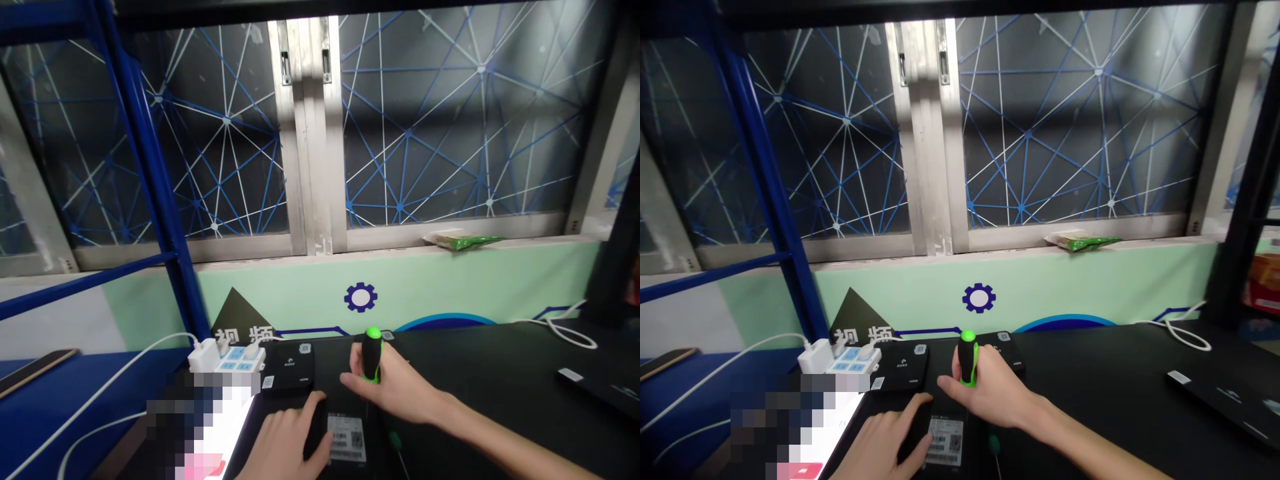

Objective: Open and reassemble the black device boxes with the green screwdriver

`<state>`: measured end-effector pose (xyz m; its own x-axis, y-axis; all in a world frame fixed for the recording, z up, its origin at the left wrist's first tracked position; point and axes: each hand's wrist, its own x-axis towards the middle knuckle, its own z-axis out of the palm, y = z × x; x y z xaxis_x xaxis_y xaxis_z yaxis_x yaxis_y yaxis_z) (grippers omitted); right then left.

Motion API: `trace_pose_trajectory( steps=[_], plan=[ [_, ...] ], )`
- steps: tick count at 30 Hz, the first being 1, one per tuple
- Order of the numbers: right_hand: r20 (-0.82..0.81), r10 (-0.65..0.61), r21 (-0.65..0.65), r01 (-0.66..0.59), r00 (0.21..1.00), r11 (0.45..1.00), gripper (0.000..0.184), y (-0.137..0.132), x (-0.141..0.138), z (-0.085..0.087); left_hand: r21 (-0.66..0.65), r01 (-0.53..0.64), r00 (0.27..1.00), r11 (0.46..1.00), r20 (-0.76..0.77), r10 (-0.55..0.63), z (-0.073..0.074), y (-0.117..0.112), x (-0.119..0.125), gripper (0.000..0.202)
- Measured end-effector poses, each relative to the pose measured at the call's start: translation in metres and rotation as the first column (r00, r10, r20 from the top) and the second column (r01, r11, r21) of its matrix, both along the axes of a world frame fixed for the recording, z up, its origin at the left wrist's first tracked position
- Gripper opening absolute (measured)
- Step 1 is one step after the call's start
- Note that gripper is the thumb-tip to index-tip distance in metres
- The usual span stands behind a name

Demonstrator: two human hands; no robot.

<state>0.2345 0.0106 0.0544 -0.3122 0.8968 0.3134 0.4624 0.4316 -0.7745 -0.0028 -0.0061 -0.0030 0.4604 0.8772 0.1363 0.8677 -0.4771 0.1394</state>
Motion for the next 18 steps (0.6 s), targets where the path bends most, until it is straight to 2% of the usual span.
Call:
trace_pose_trajectory(
  steps=[3, 6, 9, 11, 14, 16, 18],
  plan=[
    [-0.13, 0.018, -0.028, -0.022, 0.991, 0.999, 0.028, -0.002, -0.001, 0.005, 0.007, 0.005, 1.0, 1.0, 0.009, -0.005, -0.002, 0.002, -0.001, 0.052],
    [-0.427, 0.094, -0.147, -0.171, 0.9, 0.974, 0.032, -0.003, -0.005, 0.004, 0.019, 0.004, 1.0, 1.0, 0.014, -0.004, -0.002, 0.002, -0.002, 0.052],
    [-0.654, 0.128, -0.272, -0.39, 0.745, 0.88, 0.039, -0.005, -0.013, -0.002, 0.018, 0.008, 1.0, 1.0, 0.016, -0.008, -0.001, 0.002, 0.0, 0.051],
    [-0.735, 0.11, -0.304, -0.471, 0.669, 0.828, 0.046, -0.005, -0.019, -0.009, 0.013, 0.008, 1.0, 1.0, 0.019, -0.008, 0.001, 0.001, 0.001, 0.051],
    [-0.781, 0.028, -0.323, -0.443, 0.624, 0.836, 0.056, -0.004, -0.029, -0.023, -0.001, 0.0, 1.0, 1.0, 0.01, 0.0, 0.003, -0.002, 0.002, 0.052],
    [-0.762, -0.044, -0.376, -0.386, 0.646, 0.842, 0.058, -0.003, -0.035, -0.034, -0.011, -0.008, 1.0, 1.0, -0.009, 0.008, 0.004, -0.003, 0.003, 0.053],
    [-0.746, -0.057, -0.388, -0.364, 0.664, 0.847, 0.061, -0.002, -0.038, -0.044, -0.01, -0.012, 1.0, 1.0, -0.027, 0.012, 0.005, -0.003, 0.004, 0.053]
  ],
)
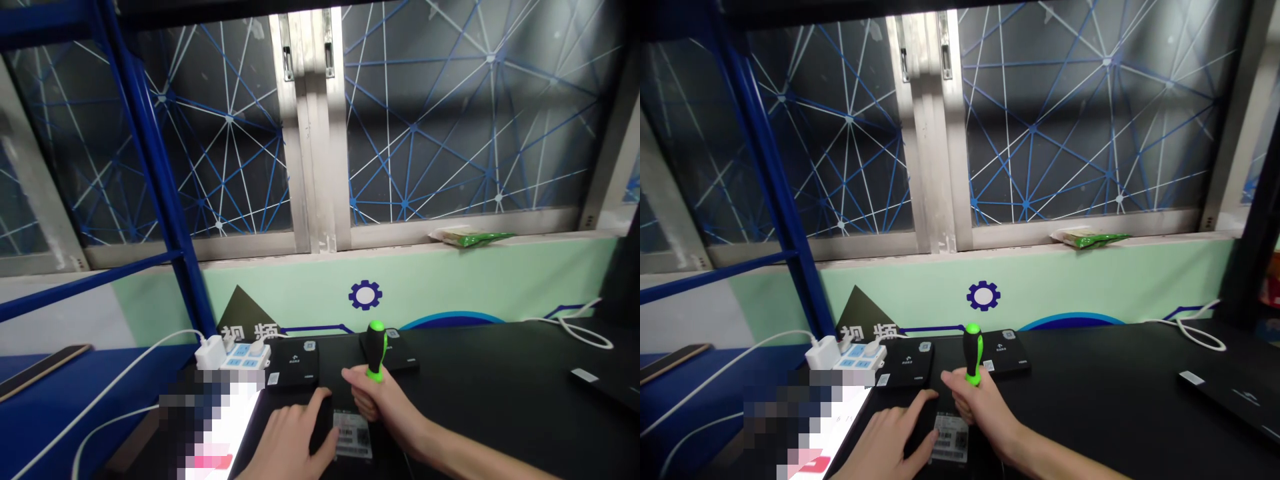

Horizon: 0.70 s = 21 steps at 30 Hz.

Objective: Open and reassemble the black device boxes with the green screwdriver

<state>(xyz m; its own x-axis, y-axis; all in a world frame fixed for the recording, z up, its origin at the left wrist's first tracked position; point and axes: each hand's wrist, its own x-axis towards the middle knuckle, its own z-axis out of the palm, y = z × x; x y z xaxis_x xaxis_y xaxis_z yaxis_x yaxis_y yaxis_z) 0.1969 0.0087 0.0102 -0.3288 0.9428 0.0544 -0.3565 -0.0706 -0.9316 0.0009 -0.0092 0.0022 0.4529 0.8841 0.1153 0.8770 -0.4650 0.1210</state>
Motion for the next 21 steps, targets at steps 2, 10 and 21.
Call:
trace_pose_trajectory(
  steps=[2, 10, 21],
  plan=[
    [-0.019, 0.017, 0.005, -0.017, 1.0, 1.0, 0.059, 0.0, 0.0, -0.006, 0.017, -0.001, 1.0, 1.0, -0.003, 0.001, 0.001, 0.0, 0.0, 0.051],
    [-0.1, -0.059, 0.24, 0.081, 0.993, 0.967, 0.023, -0.004, 0.016, 0.015, -0.023, 0.003, 1.0, 1.0, 0.016, -0.003, -0.003, 0.003, -0.002, 0.052],
    [-0.101, 0.023, 0.244, 0.002, 0.995, 0.97, 0.049, 0.012, 0.015, 0.067, -0.069, -0.028, 0.999, 0.997, -0.031, 0.026, 0.007, 0.001, 0.002, 0.05]
  ],
)
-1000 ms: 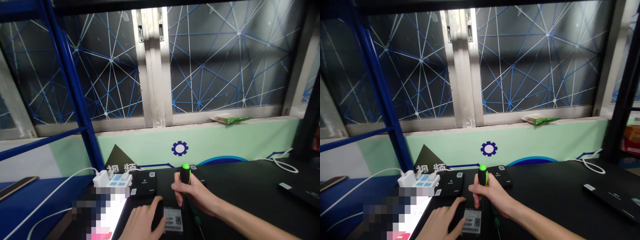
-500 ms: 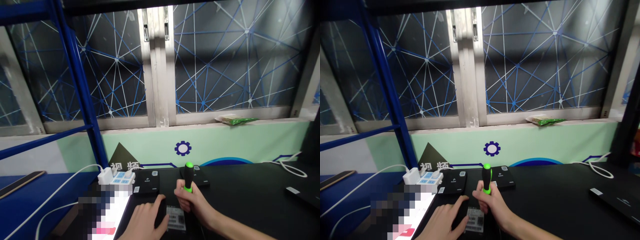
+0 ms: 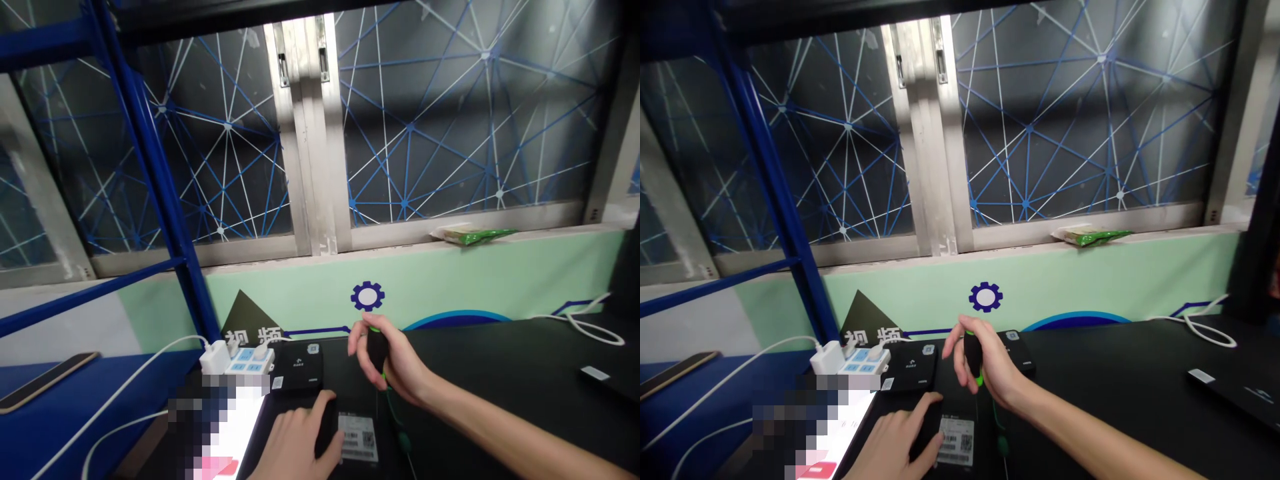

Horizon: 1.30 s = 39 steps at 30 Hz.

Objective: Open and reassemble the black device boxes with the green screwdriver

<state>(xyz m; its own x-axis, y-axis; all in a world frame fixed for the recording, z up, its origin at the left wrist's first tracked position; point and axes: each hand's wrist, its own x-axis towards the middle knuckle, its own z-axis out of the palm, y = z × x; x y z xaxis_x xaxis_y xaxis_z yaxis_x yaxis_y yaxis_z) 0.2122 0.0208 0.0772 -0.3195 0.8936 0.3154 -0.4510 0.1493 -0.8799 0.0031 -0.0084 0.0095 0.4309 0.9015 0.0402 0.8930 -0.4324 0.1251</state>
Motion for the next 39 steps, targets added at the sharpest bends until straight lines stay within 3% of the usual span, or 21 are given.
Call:
trace_pose_trajectory(
  steps=[7, 18, 24, 30, 36, 39],
  plan=[
    [-0.139, 0.018, -0.104, -0.032, 0.99, 0.994, 0.052, -0.002, -0.01, -0.007, -0.017, -0.009, 1.0, 1.0, -0.001, 0.009, 0.003, 0.0, 0.001, 0.051],
    [-0.106, -0.141, -0.008, 0.141, 0.984, 0.99, 0.037, -0.004, -0.004, -0.003, -0.007, -0.002, 1.0, 1.0, -0.003, 0.002, -0.001, 0.003, -0.001, 0.051],
    [-0.185, 0.054, -0.053, -0.065, 0.981, 0.997, 0.029, 0.0, -0.004, 0.002, 0.024, 0.001, 1.0, 1.0, 0.016, -0.001, -0.011, 0.007, -0.004, 0.051],
    [-0.001, 0.178, -0.038, -0.178, 0.984, 0.983, 0.045, 0.002, -0.003, 0.001, 0.035, 0.014, 1.0, 0.999, 0.02, -0.014, -0.014, 0.005, -0.006, 0.051],
    [-0.1, 0.123, -0.024, -0.126, 0.987, 0.992, 0.05, -0.004, -0.01, 0.001, 0.059, 0.01, 0.999, 0.998, 0.038, -0.012, -0.01, 0.005, -0.005, 0.05],
    [-0.106, -0.045, -0.081, 0.036, 0.993, 0.996, 0.056, -0.01, -0.014, 0.0, 0.066, 0.009, 0.998, 0.998, 0.055, -0.012, -0.008, 0.005, -0.003, 0.05]
  ],
)
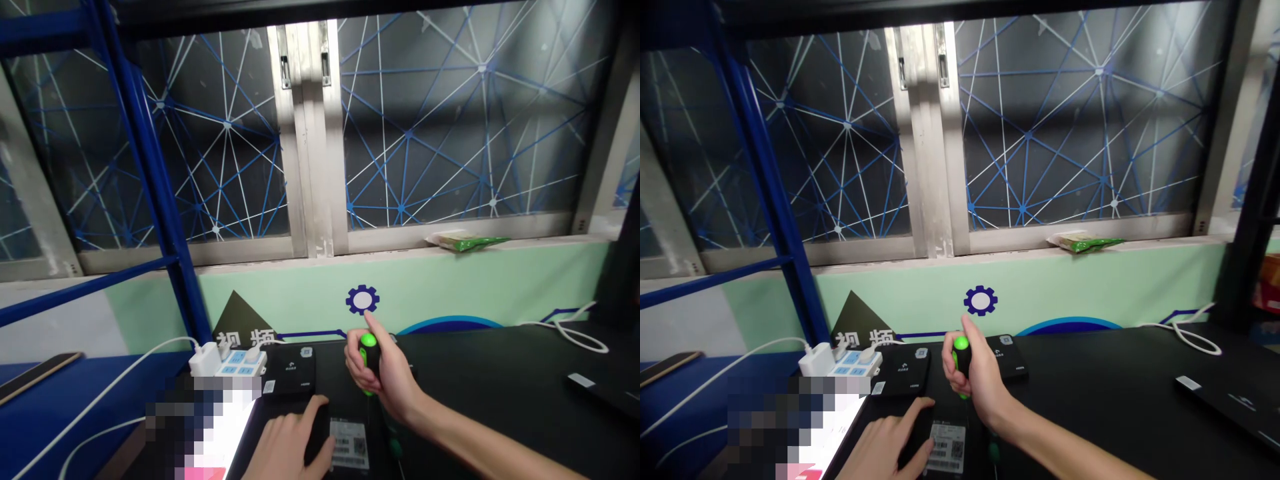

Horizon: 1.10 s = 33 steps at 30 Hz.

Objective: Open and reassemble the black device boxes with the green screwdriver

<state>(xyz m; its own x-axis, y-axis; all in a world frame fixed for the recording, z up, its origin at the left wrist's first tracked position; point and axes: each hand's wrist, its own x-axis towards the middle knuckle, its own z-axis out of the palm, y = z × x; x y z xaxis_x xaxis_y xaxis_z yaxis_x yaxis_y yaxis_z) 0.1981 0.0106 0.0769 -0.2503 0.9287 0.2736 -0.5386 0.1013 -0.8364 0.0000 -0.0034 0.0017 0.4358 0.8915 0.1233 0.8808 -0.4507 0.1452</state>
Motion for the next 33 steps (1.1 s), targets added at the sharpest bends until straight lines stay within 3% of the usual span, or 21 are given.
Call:
trace_pose_trajectory(
  steps=[3, 11, 18, 24, 30, 33],
  plan=[
    [-0.001, -0.136, -0.016, 0.136, 0.991, 0.991, 0.053, -0.002, -0.001, -0.005, 0.006, 0.006, 1.0, 1.0, 0.02, -0.006, 0.001, -0.001, 0.001, 0.05],
    [-0.057, -0.145, 0.124, 0.151, 0.988, 0.981, 0.035, 0.008, 0.001, -0.016, -0.047, -0.002, 1.0, 0.999, -0.02, 0.001, 0.001, 0.001, 0.0, 0.051],
    [-0.021, -0.016, 0.167, 0.019, 1.0, 0.986, 0.042, 0.0, 0.004, 0.001, -0.073, -0.001, 0.999, 0.997, -0.035, -0.002, 0.005, -0.002, 0.001, 0.051],
    [-0.091, 0.092, 0.194, -0.072, 0.992, 0.978, 0.027, 0.01, 0.01, -0.001, -0.05, 0.0, 0.999, 0.999, -0.034, -0.002, -0.002, 0.0, -0.001, 0.051],
    [-0.107, 0.179, 0.138, -0.164, 0.978, 0.977, 0.011, 0.011, 0.012, -0.001, 0.015, 0.014, 1.0, 1.0, -0.025, -0.013, -0.009, 0.004, -0.003, 0.049],
    [-0.049, 0.246, 0.123, -0.239, 0.968, 0.963, 0.023, 0.008, 0.016, 0.009, 0.007, 0.006, 0.999, 1.0, -0.037, -0.006, -0.009, 0.004, -0.003, 0.049]
  ],
)
